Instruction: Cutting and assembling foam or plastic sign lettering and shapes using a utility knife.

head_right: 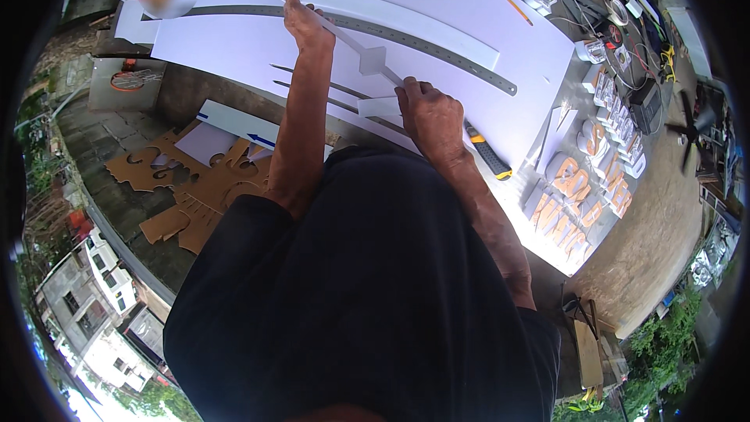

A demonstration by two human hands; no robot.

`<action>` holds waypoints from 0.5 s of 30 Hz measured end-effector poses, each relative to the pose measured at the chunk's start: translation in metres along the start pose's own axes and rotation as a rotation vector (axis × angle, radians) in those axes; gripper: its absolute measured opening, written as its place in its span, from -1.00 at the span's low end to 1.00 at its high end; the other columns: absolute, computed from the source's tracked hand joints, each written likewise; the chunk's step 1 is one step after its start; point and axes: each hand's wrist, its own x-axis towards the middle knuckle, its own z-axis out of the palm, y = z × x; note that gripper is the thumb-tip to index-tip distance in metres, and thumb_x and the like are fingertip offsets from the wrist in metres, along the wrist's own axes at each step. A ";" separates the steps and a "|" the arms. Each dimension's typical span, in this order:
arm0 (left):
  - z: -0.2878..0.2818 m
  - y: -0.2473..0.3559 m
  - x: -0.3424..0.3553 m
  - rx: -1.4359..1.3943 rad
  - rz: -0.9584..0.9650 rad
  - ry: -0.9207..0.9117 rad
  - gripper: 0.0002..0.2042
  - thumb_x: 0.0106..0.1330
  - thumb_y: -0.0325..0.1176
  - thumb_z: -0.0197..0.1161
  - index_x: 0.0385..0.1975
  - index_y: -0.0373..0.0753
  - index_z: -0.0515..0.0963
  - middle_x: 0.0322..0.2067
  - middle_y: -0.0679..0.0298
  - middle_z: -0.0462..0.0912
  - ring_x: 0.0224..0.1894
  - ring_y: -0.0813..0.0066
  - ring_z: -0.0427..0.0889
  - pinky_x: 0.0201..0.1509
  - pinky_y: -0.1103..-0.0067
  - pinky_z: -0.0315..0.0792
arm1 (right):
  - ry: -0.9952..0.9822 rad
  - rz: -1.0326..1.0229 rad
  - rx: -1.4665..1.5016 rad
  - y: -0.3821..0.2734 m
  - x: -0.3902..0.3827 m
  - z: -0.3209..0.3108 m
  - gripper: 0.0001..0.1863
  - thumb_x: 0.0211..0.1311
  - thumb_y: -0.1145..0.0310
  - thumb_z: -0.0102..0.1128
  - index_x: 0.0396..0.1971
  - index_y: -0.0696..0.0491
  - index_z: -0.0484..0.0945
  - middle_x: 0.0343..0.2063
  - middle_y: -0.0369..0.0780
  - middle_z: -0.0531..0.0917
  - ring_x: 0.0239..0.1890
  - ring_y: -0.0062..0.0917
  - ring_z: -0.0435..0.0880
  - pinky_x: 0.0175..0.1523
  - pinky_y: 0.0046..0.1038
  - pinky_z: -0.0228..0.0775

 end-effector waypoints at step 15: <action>-0.017 -0.025 0.032 0.043 0.115 0.089 -0.65 0.44 -0.06 0.08 -0.03 -0.22 0.36 -0.33 0.32 0.29 -0.34 0.48 0.29 -0.38 0.39 0.29 | 0.075 0.003 -0.030 -0.003 0.000 0.004 -0.84 0.36 0.27 0.23 -0.26 0.06 0.62 -0.43 -0.15 0.75 -0.52 -0.23 0.73 -0.44 -0.27 0.58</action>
